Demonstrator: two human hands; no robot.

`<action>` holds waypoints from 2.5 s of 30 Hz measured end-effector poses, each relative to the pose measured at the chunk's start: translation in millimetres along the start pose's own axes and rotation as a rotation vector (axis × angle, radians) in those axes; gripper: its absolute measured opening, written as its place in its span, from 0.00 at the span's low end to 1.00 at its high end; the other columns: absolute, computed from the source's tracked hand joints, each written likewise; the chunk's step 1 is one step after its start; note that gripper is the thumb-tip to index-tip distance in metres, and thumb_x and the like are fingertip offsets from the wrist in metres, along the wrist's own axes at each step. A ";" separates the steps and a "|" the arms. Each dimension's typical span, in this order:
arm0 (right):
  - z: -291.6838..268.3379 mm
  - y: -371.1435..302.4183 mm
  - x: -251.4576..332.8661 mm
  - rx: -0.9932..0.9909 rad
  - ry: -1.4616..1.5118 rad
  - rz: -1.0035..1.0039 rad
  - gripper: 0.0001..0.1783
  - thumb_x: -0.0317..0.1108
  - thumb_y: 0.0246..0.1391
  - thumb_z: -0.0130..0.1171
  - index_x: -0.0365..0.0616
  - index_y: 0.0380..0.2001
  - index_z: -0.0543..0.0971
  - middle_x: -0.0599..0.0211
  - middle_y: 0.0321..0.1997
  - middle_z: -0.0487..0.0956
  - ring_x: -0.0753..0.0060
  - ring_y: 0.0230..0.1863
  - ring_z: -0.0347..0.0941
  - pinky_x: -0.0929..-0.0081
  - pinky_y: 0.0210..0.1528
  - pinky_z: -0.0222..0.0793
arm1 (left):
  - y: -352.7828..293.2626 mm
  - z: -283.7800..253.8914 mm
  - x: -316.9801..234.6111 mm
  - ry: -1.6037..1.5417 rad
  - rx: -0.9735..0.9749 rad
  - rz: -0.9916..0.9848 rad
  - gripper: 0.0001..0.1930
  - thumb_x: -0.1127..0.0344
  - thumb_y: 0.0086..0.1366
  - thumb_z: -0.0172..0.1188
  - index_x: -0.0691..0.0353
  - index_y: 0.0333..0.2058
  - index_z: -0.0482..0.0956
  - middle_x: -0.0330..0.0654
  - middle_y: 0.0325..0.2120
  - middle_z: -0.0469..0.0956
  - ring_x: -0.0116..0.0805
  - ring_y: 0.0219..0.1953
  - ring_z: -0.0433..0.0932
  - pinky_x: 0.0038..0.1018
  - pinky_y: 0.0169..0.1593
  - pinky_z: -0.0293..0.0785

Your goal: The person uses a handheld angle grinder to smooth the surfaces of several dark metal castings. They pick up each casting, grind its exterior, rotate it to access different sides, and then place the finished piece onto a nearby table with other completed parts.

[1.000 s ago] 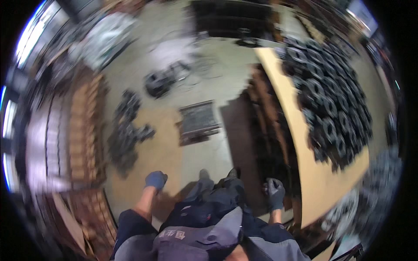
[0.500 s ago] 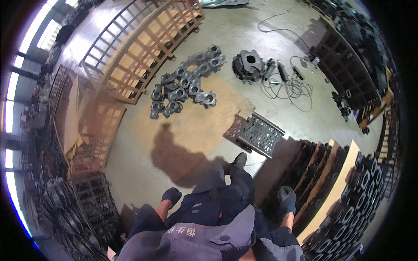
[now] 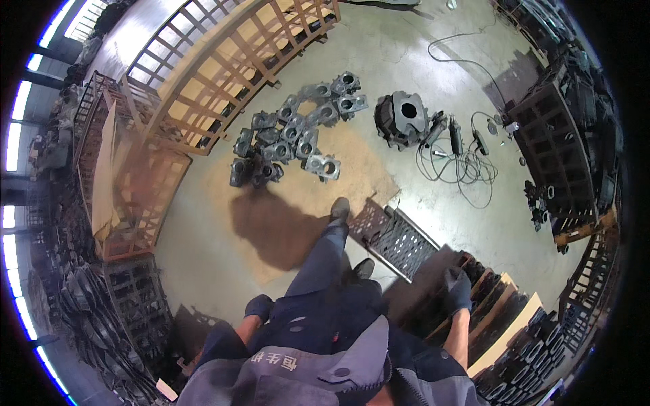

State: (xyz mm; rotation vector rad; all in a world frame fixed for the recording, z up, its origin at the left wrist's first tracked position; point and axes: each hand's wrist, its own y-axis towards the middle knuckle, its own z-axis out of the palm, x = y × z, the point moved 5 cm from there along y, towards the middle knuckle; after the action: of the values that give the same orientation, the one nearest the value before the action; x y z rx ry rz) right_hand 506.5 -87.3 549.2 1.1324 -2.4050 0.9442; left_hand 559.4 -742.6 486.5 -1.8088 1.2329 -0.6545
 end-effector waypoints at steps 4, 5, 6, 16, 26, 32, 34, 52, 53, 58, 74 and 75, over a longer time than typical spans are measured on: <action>19.1 17.0 42.6 0.086 -0.033 0.073 0.17 0.40 0.58 0.64 0.37 0.43 0.82 0.52 0.41 0.85 0.58 0.44 0.82 0.65 0.49 0.75 | 55.7 -90.9 -21.8 -0.021 -0.157 0.027 0.17 0.51 0.56 0.60 0.54 0.37 0.86 0.52 0.40 0.83 0.54 0.46 0.81 0.42 0.53 0.75; 19.2 15.0 53.3 0.117 -0.069 0.092 0.17 0.40 0.58 0.64 0.37 0.43 0.82 0.52 0.41 0.85 0.59 0.44 0.82 0.65 0.49 0.75 | 73.5 -106.5 -9.9 0.040 -0.227 0.090 0.17 0.52 0.58 0.59 0.55 0.38 0.85 0.52 0.40 0.83 0.53 0.46 0.81 0.43 0.52 0.75; 18.8 13.3 42.5 0.133 -0.071 0.104 0.17 0.40 0.58 0.64 0.37 0.43 0.82 0.53 0.41 0.85 0.60 0.43 0.82 0.65 0.48 0.75 | 89.6 -128.4 -17.1 -0.020 -0.233 0.055 0.16 0.53 0.60 0.58 0.57 0.39 0.84 0.52 0.41 0.83 0.53 0.46 0.81 0.43 0.52 0.75; 20.4 46.3 1.6 0.327 -0.064 0.293 0.22 0.52 0.59 0.57 0.47 0.43 0.84 0.55 0.47 0.83 0.48 0.51 0.78 0.61 0.53 0.73 | 111.0 -243.7 -185.2 -0.306 -0.266 0.088 0.17 0.60 0.58 0.56 0.63 0.42 0.83 0.52 0.41 0.83 0.47 0.46 0.81 0.39 0.50 0.74; -38.8 263.2 -12.3 0.513 -0.303 0.397 0.19 0.49 0.62 0.57 0.43 0.39 0.84 0.59 0.35 0.84 0.63 0.39 0.80 0.67 0.42 0.75 | 181.2 -123.4 -217.2 -0.199 -0.286 -0.172 0.20 0.51 0.58 0.62 0.60 0.41 0.83 0.53 0.41 0.83 0.51 0.46 0.81 0.42 0.54 0.75; -33.3 532.9 -209.5 0.386 0.061 0.163 0.14 0.43 0.61 0.60 0.49 0.45 0.80 0.74 0.33 0.80 0.77 0.29 0.73 0.74 0.33 0.70 | 314.9 -113.4 -353.1 0.049 -0.433 0.040 0.37 0.56 0.53 0.68 0.63 0.61 0.69 0.55 0.56 0.74 0.53 0.60 0.71 0.44 0.64 0.64; -38.6 602.6 -195.1 0.267 0.132 0.258 0.14 0.41 0.61 0.60 0.49 0.48 0.79 0.74 0.34 0.81 0.78 0.28 0.71 0.75 0.31 0.67 | 385.3 -107.4 -387.3 0.209 -0.414 0.050 0.40 0.57 0.52 0.67 0.63 0.63 0.65 0.56 0.61 0.69 0.54 0.64 0.66 0.45 0.66 0.61; 175.0 736.9 -135.3 0.184 -0.337 -0.400 0.17 0.38 0.63 0.59 0.36 0.48 0.81 0.53 0.48 0.83 0.58 0.51 0.78 0.66 0.56 0.70 | 633.4 -59.2 -402.9 -0.238 -0.532 0.449 0.19 0.55 0.67 0.52 0.60 0.48 0.80 0.51 0.50 0.80 0.48 0.50 0.79 0.45 0.53 0.71; 166.7 734.4 -148.6 0.174 -0.225 -0.322 0.17 0.37 0.63 0.58 0.36 0.48 0.81 0.53 0.48 0.83 0.60 0.50 0.78 0.67 0.56 0.70 | 636.6 -56.4 -408.8 -0.031 -0.438 0.335 0.20 0.53 0.67 0.52 0.60 0.48 0.80 0.51 0.50 0.80 0.48 0.50 0.79 0.44 0.53 0.71; 129.9 645.9 -176.7 0.202 -0.399 -0.370 0.20 0.41 0.63 0.57 0.35 0.47 0.81 0.47 0.50 0.82 0.50 0.54 0.77 0.63 0.57 0.70 | 562.7 -104.6 -488.9 0.281 -0.343 0.333 0.24 0.45 0.65 0.54 0.58 0.47 0.82 0.52 0.46 0.82 0.51 0.50 0.80 0.40 0.52 0.74; 193.2 631.6 -3.4 0.447 0.780 -0.253 0.21 0.41 0.65 0.58 0.40 0.55 0.77 0.59 0.49 0.81 0.69 0.48 0.78 0.69 0.49 0.76 | 512.4 -209.3 -798.3 0.158 -0.758 0.906 0.21 0.49 0.65 0.56 0.65 0.38 0.82 0.60 0.34 0.81 0.61 0.39 0.80 0.46 0.43 0.76; 198.3 653.3 -6.4 0.349 0.661 -0.509 0.24 0.44 0.66 0.57 0.40 0.57 0.76 0.58 0.52 0.80 0.67 0.50 0.77 0.67 0.50 0.76 | 506.8 -216.8 -832.5 0.100 -0.660 0.890 0.22 0.49 0.65 0.56 0.65 0.39 0.82 0.60 0.34 0.82 0.62 0.39 0.80 0.46 0.44 0.76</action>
State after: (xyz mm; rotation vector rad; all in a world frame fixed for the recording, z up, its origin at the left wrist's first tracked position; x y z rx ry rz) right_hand 4.5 86.4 120.3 1.2111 -1.3814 1.3150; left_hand -177.2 -135.7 193.2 -1.4483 2.2818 0.2050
